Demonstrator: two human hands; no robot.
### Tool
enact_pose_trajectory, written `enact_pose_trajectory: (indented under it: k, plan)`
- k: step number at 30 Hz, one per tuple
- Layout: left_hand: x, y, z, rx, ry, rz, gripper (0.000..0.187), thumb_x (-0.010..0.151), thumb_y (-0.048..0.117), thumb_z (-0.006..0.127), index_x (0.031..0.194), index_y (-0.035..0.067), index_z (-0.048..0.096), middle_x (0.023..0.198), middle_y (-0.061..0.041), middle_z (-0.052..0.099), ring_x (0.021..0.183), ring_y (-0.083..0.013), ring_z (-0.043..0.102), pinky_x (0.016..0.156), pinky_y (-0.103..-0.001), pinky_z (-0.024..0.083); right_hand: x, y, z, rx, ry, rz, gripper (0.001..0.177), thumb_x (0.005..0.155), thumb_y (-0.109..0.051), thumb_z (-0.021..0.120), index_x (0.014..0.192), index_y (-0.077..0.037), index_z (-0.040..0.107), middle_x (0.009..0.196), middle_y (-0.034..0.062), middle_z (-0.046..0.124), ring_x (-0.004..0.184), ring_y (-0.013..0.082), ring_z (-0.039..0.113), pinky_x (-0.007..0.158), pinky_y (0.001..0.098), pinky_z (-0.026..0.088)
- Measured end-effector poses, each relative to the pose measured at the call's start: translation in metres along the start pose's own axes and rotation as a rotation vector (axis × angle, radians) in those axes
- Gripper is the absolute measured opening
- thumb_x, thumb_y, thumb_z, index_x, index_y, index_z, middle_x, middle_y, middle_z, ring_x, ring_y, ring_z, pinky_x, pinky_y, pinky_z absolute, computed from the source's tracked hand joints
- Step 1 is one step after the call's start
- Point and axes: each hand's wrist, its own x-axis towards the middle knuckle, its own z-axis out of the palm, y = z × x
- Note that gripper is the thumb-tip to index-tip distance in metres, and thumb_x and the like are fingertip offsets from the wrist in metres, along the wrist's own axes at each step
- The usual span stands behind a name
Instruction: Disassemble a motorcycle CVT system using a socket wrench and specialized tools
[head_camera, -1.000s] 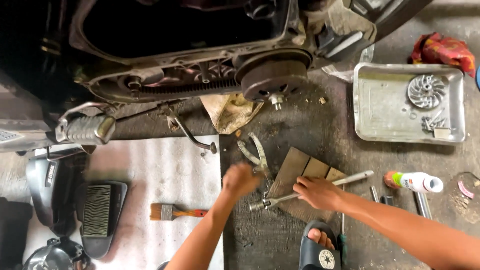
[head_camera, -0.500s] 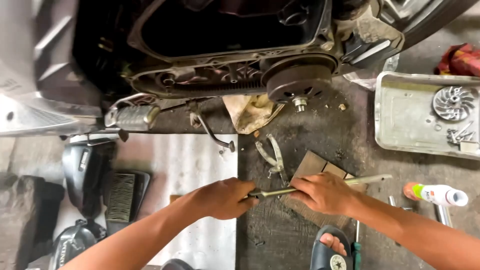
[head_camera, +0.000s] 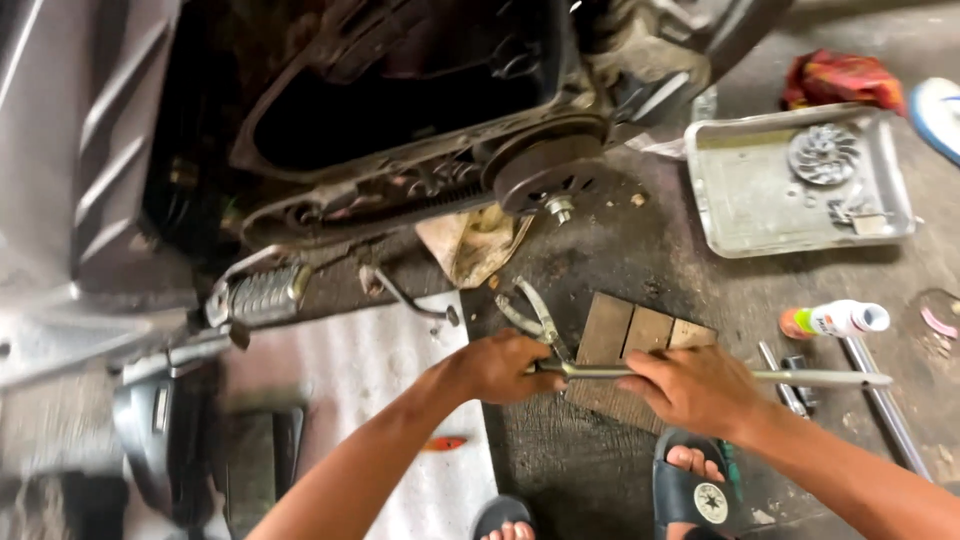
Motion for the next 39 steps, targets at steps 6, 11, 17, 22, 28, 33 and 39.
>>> enact_pose_trajectory:
  k: [6,11,17,22,28,33,39]
  plan:
    - [0.075,-0.016,0.015,-0.006,-0.024,0.091,0.062,0.086,0.069,0.055,0.107,0.015,0.077,0.062,-0.003,0.066,0.052,-0.0192,0.058,0.054,-0.040,0.045,-0.022,-0.004,-0.005,-0.045,-0.125,0.330,0.033,0.095,-0.060,0.047,0.101,-0.030,0.060,0.080,0.0014,0.077,0.071,0.0349,0.074,0.067,0.0504,0.057]
    - [0.091,0.009,0.018,0.058,-0.063,0.297,0.055,0.088,0.064,0.057,0.102,0.015,0.076,0.065,-0.004,0.068,0.058,-0.0222,0.061,0.060,-0.041,0.049,-0.056,0.008,-0.001,-0.046,-0.160,0.429,0.030,0.095,-0.059,0.048,0.099,-0.032,0.060,0.073,0.0024,0.075,0.066,0.0344,0.072,0.061,0.0506,0.054]
    - [0.101,0.034,0.015,0.019,-0.130,0.157,0.044,0.093,0.056,0.061,0.105,0.017,0.080,0.065,-0.004,0.066,0.055,-0.0184,0.056,0.056,-0.040,0.046,-0.072,0.009,0.016,0.007,-0.122,0.505,0.029,0.095,-0.058,0.050,0.102,-0.031,0.058,0.072,-0.0020,0.075,0.060,0.0308,0.070,0.055,0.0480,0.051]
    - [0.103,0.029,0.040,0.079,-0.085,0.349,0.037,0.091,0.045,0.072,0.089,0.009,0.077,0.069,-0.007,0.072,0.055,-0.0266,0.060,0.058,-0.042,0.050,-0.087,0.026,0.050,0.112,-0.027,0.406,0.026,0.093,-0.053,0.057,0.101,-0.029,0.061,0.081,0.0008,0.076,0.072,0.0351,0.070,0.061,0.0497,0.050]
    - [0.106,0.039,0.043,0.035,-0.203,0.022,0.036,0.098,0.049,0.064,0.102,0.016,0.077,0.060,0.001,0.065,0.042,-0.0120,0.045,0.046,-0.034,0.036,-0.086,0.033,0.051,0.131,0.162,0.312,0.028,0.095,-0.052,0.058,0.096,-0.024,0.062,0.067,0.0026,0.073,0.052,0.0382,0.066,0.045,0.0514,0.046]
    - [0.112,-0.069,0.066,-0.359,-0.133,-0.057,0.032,0.097,0.012,0.060,0.126,0.015,0.074,0.085,0.001,0.073,0.053,-0.0066,0.054,0.047,-0.022,0.046,-0.064,0.061,0.070,-0.167,-0.274,0.158,0.018,0.100,-0.020,0.050,0.112,-0.009,0.058,0.073,0.0060,0.070,0.044,0.0206,0.064,0.033,0.0363,0.053]
    - [0.056,-0.071,0.079,-0.169,0.446,0.279,0.022,0.072,0.011,0.088,0.083,0.012,0.069,0.072,0.001,0.078,0.056,-0.0106,0.069,0.051,-0.025,0.055,-0.127,0.154,0.145,0.430,0.023,0.739,0.030,0.097,-0.041,0.050,0.107,-0.015,0.061,0.083,0.0114,0.076,0.075,0.0365,0.072,0.072,0.0487,0.054]
